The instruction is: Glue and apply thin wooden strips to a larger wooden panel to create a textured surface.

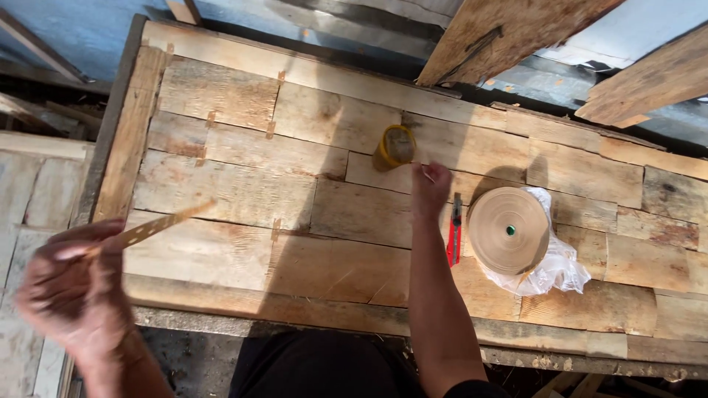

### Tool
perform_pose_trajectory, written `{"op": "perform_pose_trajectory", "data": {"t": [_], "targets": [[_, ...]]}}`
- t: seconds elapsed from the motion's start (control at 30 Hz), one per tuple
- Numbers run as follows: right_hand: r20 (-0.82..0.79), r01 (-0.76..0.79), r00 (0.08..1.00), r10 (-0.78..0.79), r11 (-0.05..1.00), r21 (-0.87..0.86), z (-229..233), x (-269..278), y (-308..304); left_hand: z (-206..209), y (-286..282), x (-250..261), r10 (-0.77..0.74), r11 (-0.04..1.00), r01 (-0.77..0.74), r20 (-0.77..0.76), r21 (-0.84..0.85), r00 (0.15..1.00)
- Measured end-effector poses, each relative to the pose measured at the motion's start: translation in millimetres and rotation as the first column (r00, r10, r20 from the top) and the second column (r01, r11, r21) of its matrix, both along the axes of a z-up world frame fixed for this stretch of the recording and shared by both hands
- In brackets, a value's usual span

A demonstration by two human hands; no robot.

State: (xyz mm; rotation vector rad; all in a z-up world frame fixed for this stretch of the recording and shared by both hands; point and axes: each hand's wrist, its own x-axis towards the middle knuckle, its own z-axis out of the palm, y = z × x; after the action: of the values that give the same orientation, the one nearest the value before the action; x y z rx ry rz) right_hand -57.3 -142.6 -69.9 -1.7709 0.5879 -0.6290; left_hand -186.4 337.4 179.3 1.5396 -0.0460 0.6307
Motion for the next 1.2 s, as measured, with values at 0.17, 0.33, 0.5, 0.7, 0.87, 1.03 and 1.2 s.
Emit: {"op": "perform_pose_trajectory", "data": {"t": [0.17, 0.33, 0.5, 0.7, 0.87, 1.03, 1.2], "targets": [[-0.147, -0.034, 0.988, 0.057, 0.988, 0.153, 5, -77, -8, 16, 35, -51, 0.017, 1.0, -0.017, -0.118, -0.003, 0.993], [-0.286, -0.058, 0.957, 0.052, 0.998, -0.012, -3, -136, -24, 24, 40, -70, -0.02, 0.999, 0.01, -0.211, -0.051, 0.977], [-0.461, -0.282, 0.882, -0.097, 0.674, -0.683, 34, -178, -6, 2, 41, -73, -0.133, 0.991, 0.12, -0.255, -0.066, 0.958], [-0.68, -0.473, 0.73, -0.066, 0.669, -0.573, 13, -227, 2, -14, 16, -73, -0.279, 0.959, 0.243, -0.334, -0.145, 0.901], [-0.532, -0.48, 0.845, 0.055, 0.517, -0.709, 20, -228, 34, -30, -11, -68, -0.435, 0.897, 0.429, -0.389, -0.107, 0.812], [-0.484, -0.545, 0.828, 0.282, 0.607, -0.579, 27, -200, 71, -54, -64, -53, -0.56, 0.8, 0.579, -0.543, -0.158, 0.625], [-0.216, -0.742, 0.667, 0.713, 0.662, -0.105, 116, -172, 120, -59, -113, -32, -0.507, 0.708, 0.705, -0.661, 0.047, 0.553]]}}
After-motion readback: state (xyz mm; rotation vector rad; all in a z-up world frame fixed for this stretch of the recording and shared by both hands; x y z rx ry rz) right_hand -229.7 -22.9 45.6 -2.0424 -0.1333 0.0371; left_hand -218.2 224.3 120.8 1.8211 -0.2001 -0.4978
